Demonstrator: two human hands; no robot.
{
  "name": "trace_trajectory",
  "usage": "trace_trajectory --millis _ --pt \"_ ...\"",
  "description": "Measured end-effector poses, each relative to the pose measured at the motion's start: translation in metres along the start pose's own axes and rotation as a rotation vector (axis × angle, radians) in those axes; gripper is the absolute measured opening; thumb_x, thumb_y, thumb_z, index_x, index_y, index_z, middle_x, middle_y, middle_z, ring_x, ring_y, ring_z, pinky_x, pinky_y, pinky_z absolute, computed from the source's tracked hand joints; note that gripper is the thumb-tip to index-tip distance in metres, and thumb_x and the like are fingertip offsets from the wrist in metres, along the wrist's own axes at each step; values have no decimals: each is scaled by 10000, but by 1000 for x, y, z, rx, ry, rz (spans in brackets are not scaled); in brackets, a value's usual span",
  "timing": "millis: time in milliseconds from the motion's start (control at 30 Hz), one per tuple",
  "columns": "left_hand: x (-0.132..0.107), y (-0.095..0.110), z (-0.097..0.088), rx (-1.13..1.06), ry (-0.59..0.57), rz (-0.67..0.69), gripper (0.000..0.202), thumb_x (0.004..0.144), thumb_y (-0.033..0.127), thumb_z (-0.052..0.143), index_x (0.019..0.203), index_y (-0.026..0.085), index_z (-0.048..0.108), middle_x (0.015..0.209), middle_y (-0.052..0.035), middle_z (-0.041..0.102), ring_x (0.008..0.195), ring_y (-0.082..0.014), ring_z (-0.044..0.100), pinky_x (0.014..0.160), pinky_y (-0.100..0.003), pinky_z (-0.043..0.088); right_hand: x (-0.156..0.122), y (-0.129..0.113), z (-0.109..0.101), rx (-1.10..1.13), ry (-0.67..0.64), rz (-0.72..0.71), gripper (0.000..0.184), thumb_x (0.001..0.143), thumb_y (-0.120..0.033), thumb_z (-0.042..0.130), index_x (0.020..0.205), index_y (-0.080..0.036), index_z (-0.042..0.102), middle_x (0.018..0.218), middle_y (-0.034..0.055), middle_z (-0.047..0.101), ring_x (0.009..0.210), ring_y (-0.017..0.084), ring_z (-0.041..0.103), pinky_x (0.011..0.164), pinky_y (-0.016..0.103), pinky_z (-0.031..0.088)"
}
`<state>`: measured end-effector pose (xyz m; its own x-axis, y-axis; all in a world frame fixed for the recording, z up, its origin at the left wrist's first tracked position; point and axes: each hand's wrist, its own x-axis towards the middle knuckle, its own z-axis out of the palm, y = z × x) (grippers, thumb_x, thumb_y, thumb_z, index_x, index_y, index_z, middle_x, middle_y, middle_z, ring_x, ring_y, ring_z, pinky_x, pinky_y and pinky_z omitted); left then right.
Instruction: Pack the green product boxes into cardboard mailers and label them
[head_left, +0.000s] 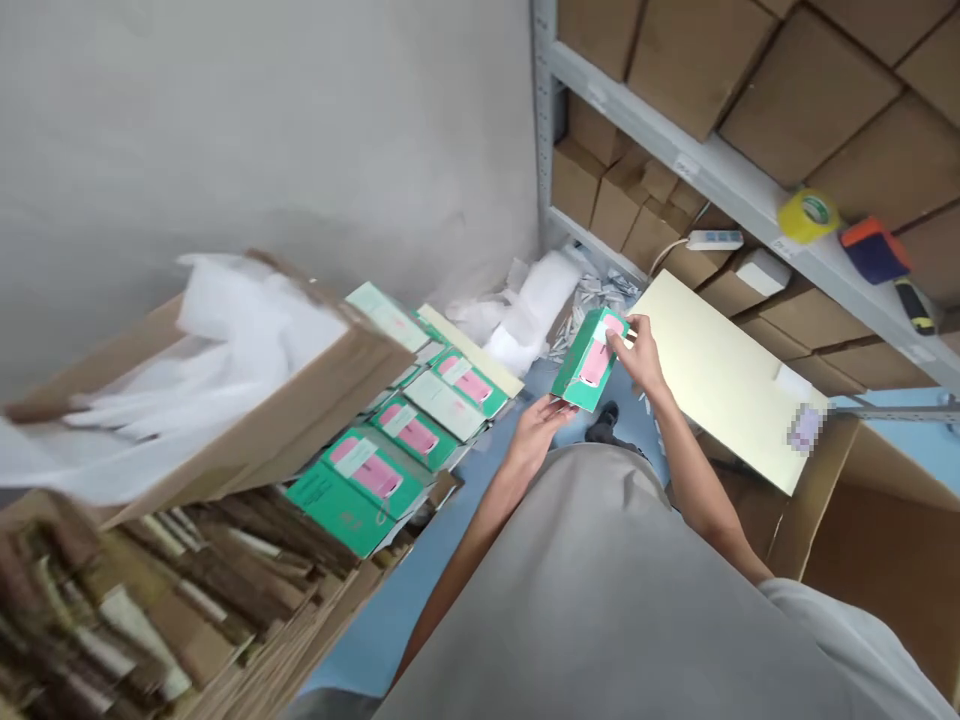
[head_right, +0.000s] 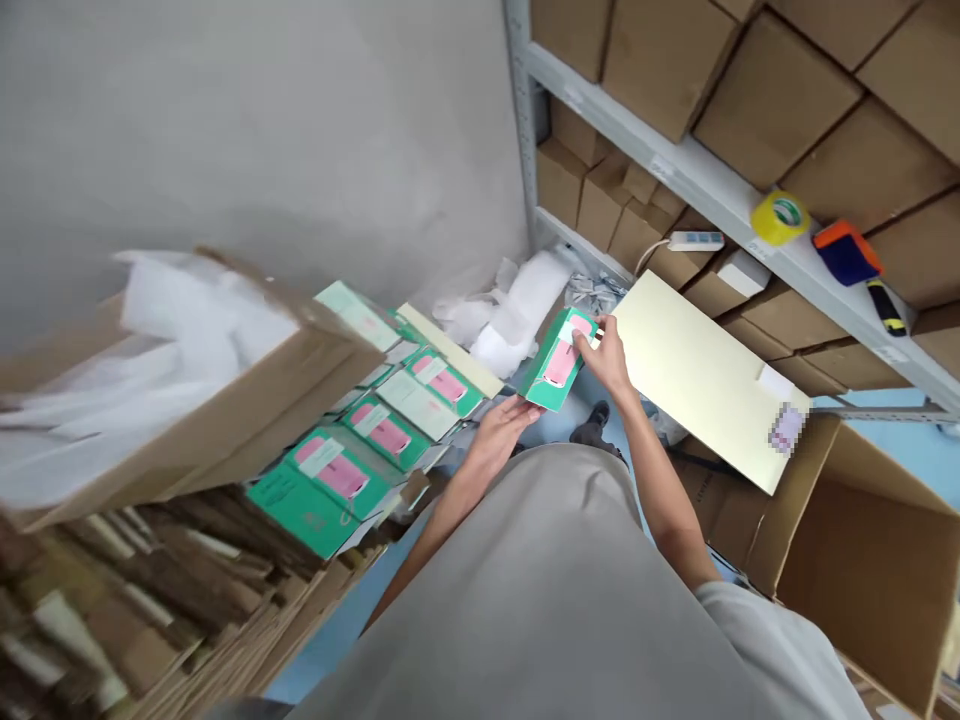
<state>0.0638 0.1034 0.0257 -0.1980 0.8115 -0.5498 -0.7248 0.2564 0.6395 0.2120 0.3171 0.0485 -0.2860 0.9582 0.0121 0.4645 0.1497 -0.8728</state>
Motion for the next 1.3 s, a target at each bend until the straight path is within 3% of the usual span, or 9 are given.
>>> trace_trajectory --millis 200,333,467,567,700,900,1033,1133,1300 --pt "65 -5 77 218 10 17 551 758 510 1044 1107 180 773 1063 -77 831 895 -212 833 950 -379 704 29 94 -69 341 77 274 679 753 -785 822 1087 -287 502 1020 17 697 981 217 705 928 375 605" --pt "118 -17 122 395 -31 94 970 740 565 1049 1558 269 621 1180 -62 800 885 -196 807 743 -302 675 33 142 -119 455 115 411 709 730 -811 863 1093 -274 577 977 4 694 990 218 704 970 385 599" --pt "170 -29 167 480 -143 207 1160 746 572 1048 1727 319 481 1395 -116 767 1255 -266 774 1060 -365 647 35 172 -159 484 131 550 711 712 -826 872 1075 -265 629 961 13 723 1004 231 715 1010 419 600" --pt "204 -30 204 493 -240 196 1208 748 607 1045 1762 330 449 1661 -163 646 1588 -353 592 1261 -428 541 37 184 -179 525 105 633 709 733 -847 859 1076 -257 667 1003 43 770 1055 253 748 1025 436 615" --pt "238 -20 249 495 -400 187 1155 775 653 1013 1760 365 483 1845 -137 471 1730 -386 418 1335 -459 474 39 191 -198 605 44 666 776 708 -812 940 1159 -228 700 1065 81 822 1109 272 781 1074 454 624" --pt "264 -5 303 565 -504 206 947 816 738 950 1624 344 653 1761 -106 583 1644 -378 533 1319 -446 482 39 182 -195 665 -23 578 1043 476 -488 1132 1362 -241 640 1100 38 821 1028 249 815 1009 419 658" --pt "277 7 335 693 -509 281 843 852 791 898 1492 268 731 1627 -139 678 1515 -379 632 1221 -432 549 41 167 -188 558 58 598 933 504 -485 1101 1285 -243 652 911 -44 772 879 210 795 866 350 654" --pt "287 20 349 686 -571 279 746 907 802 839 1416 263 758 1524 -124 730 1422 -344 685 1160 -404 575 41 151 -190 611 -10 594 791 588 -490 1086 1230 -238 700 883 -33 796 862 205 791 834 330 653" --pt "299 41 349 534 -688 94 671 932 696 863 1476 329 728 1377 -75 792 1299 -290 751 1072 -364 601 42 120 -191 878 -147 577 630 727 -537 1051 1201 -221 782 1116 75 879 977 239 829 880 367 692"
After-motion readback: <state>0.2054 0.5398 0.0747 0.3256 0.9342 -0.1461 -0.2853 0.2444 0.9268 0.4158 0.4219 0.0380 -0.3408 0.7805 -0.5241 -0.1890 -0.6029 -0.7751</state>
